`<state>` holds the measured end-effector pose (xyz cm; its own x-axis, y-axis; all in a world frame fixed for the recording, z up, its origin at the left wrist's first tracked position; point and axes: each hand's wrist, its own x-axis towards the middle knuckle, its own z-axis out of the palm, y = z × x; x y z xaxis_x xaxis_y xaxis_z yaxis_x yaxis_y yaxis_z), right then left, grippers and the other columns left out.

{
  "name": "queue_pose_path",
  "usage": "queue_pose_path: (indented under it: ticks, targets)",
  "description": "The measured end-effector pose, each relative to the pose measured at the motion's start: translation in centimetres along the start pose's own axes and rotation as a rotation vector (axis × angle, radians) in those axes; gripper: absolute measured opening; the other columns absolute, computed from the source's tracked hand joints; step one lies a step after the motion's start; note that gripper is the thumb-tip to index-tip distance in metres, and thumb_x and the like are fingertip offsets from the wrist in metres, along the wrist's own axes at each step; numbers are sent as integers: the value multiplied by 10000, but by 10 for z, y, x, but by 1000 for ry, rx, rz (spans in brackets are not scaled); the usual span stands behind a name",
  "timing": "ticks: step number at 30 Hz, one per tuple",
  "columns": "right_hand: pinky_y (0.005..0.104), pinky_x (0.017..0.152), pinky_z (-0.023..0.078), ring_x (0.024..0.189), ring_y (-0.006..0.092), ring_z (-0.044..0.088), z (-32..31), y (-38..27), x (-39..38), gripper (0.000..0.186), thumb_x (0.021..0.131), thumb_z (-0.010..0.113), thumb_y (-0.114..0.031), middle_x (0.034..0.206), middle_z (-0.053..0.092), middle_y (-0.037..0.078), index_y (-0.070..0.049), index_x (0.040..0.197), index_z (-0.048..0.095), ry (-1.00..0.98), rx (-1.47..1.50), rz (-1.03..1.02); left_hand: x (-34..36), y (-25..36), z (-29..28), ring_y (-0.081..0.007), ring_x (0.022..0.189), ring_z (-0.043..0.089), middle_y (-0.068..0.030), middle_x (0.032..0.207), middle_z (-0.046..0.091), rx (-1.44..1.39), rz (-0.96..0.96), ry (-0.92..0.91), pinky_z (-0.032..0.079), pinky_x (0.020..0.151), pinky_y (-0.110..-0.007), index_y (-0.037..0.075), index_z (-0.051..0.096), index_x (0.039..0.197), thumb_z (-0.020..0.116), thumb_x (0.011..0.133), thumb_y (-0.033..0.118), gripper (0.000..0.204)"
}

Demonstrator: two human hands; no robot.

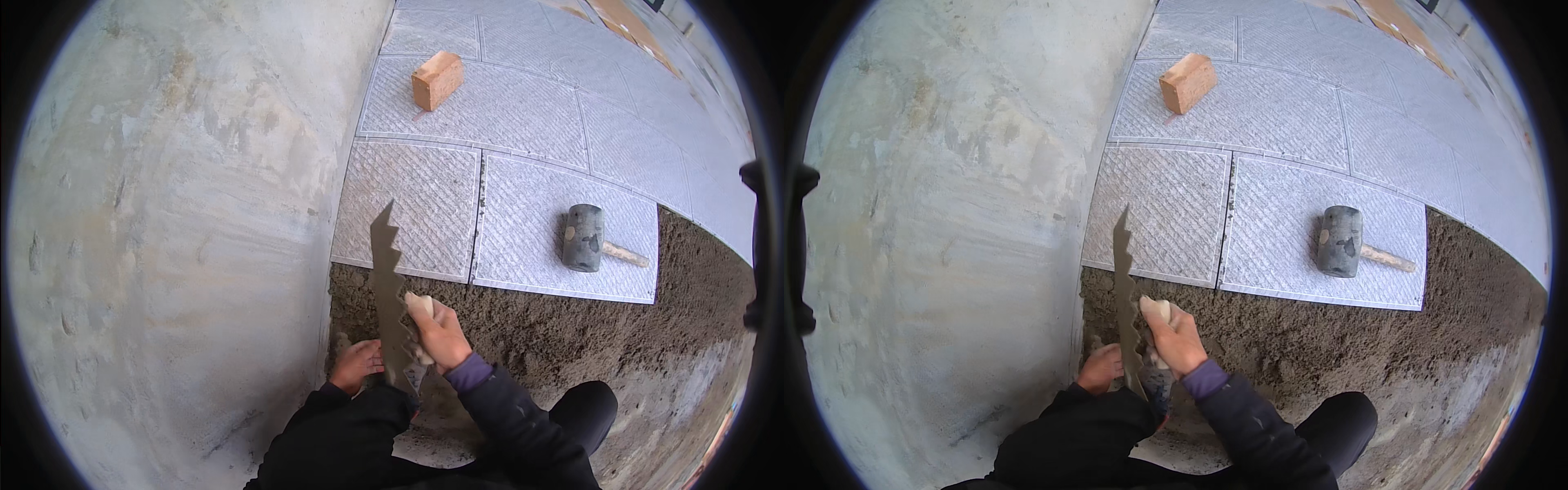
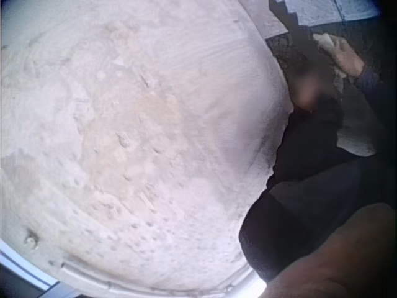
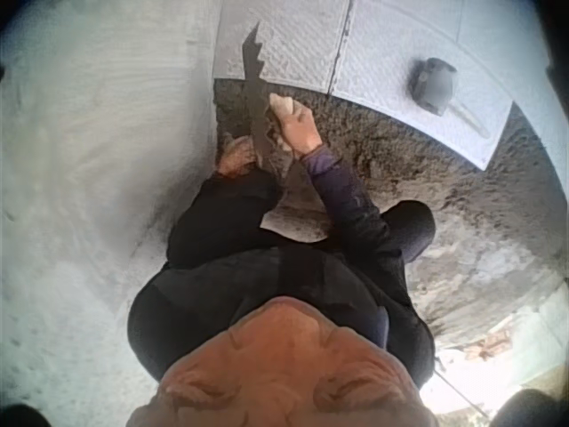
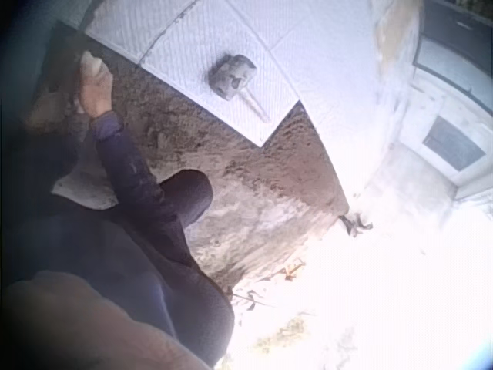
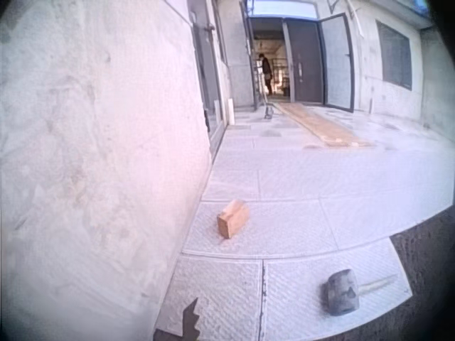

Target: The person spreads cement on a floor using a trowel, then places a tile and taps it with a rubber mallet to level it. The person repeats this process for multiple tiles, ensuring they are aligned and secure.

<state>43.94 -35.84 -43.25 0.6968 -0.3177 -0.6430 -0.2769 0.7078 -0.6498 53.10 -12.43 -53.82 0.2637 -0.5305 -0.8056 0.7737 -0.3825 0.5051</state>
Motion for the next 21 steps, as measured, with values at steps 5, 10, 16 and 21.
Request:
queue_pose_path:
  ticks: [5,10,16,21]
  targets:
    - [288,406,378,464,119,490,71,11,70,409,1063,670,-450,655,528,4,-63,948,604,33,54,59,-5,-29,-37,-271,1105,730,-164,1237,725,-43,-148,-69,571,982,-395,8,566,1430,587,1122,334,449]
    - [290,405,393,456,118,488,95,16,87,360,1061,664,-446,670,536,5,-95,1002,613,63,37,104,-15,-4,-36,-268,1137,719,-174,1279,709,-71,-12,4,566,977,-390,7,531,1466,589,1120,361,499]
    - [315,408,402,454,136,469,78,2,112,285,1055,670,-387,667,517,1,-116,1007,595,-53,268,229,-22,14,-25,-274,1119,722,-173,1265,710,-82,5,25,566,971,-402,0,524,1471,604,1111,363,518]
    - [305,414,398,475,129,477,101,17,118,291,1045,687,-361,677,526,-3,-73,1032,641,52,183,82,-17,-4,-33,-271,1134,715,-153,1230,712,-85,25,9,562,955,-395,6,567,1411,605,1108,349,459]
